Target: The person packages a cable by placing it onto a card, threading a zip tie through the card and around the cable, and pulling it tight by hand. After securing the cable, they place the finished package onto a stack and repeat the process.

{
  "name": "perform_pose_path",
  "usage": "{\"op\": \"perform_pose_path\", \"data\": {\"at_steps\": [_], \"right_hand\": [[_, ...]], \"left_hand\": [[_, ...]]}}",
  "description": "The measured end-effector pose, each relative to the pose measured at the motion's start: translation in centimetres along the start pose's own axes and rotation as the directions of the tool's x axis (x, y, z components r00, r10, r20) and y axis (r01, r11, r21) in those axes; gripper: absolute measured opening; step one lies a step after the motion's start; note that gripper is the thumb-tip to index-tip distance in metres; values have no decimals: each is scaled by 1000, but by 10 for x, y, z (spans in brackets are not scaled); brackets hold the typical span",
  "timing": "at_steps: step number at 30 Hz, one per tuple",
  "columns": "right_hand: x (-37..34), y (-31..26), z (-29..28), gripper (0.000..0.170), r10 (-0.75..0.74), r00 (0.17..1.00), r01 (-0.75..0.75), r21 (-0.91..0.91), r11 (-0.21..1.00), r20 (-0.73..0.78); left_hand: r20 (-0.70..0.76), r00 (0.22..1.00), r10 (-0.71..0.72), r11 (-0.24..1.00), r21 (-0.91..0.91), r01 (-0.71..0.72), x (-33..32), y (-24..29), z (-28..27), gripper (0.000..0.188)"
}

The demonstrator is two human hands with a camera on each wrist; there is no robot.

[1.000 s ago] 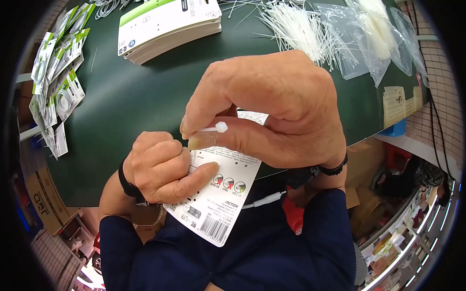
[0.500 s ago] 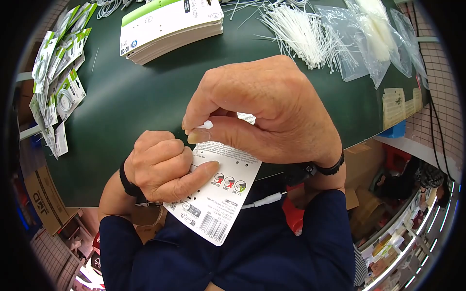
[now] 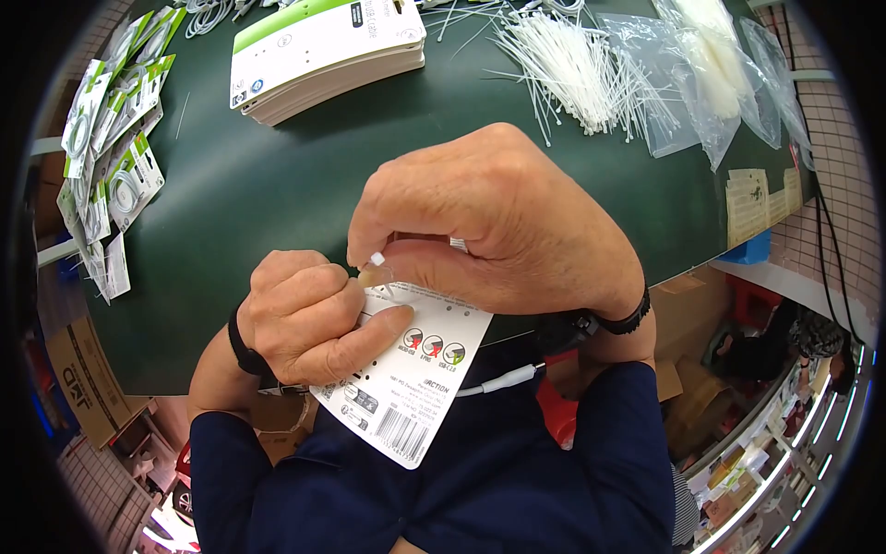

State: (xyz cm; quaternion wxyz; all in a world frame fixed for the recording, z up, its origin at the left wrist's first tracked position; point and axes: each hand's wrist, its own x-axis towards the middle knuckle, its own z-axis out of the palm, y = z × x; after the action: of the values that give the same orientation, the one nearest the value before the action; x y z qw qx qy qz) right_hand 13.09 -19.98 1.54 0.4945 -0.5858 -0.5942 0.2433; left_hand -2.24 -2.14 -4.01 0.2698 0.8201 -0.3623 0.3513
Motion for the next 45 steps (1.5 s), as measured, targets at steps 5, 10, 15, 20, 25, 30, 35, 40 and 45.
{"op": "perform_pose_path", "data": {"at_steps": [5,10,15,20,25,30,35,40,45], "right_hand": [[-1,1,-1,13,9,999,-9,12,1000,38],[-1,-5,2,15,95,995,-94,43,995,-41],[0,-3,1,17,115,993,-115,-8,993,-20],[-1,0,0,17,74,993,-77,21,997,93],[-1,3,0,16,81,992,-86,44,995,97],[1,1,-3,15,114,988,-120,59,991,106],[-1,5,-5,13,147,981,-164,136,977,129],[3,4,-2,17,375,909,-299,340,892,-183],[5,13,0,18,141,723,-127,70,989,-677]], "left_hand": [[17,1000,-23,999,30,23,0,3,-3,44],[11,998,-54,996,76,53,1,5,-4,45],[6,998,-57,994,94,56,0,6,-3,45],[7,998,-61,992,113,60,0,6,-3,44],[3,998,-62,987,147,61,3,6,-3,44],[1,995,-95,986,135,94,6,7,-3,44],[-44,994,-98,993,57,100,6,5,5,41],[-29,952,-305,946,-126,299,7,3,5,35],[-253,684,-684,728,-294,619,-5,7,17,22]]}}
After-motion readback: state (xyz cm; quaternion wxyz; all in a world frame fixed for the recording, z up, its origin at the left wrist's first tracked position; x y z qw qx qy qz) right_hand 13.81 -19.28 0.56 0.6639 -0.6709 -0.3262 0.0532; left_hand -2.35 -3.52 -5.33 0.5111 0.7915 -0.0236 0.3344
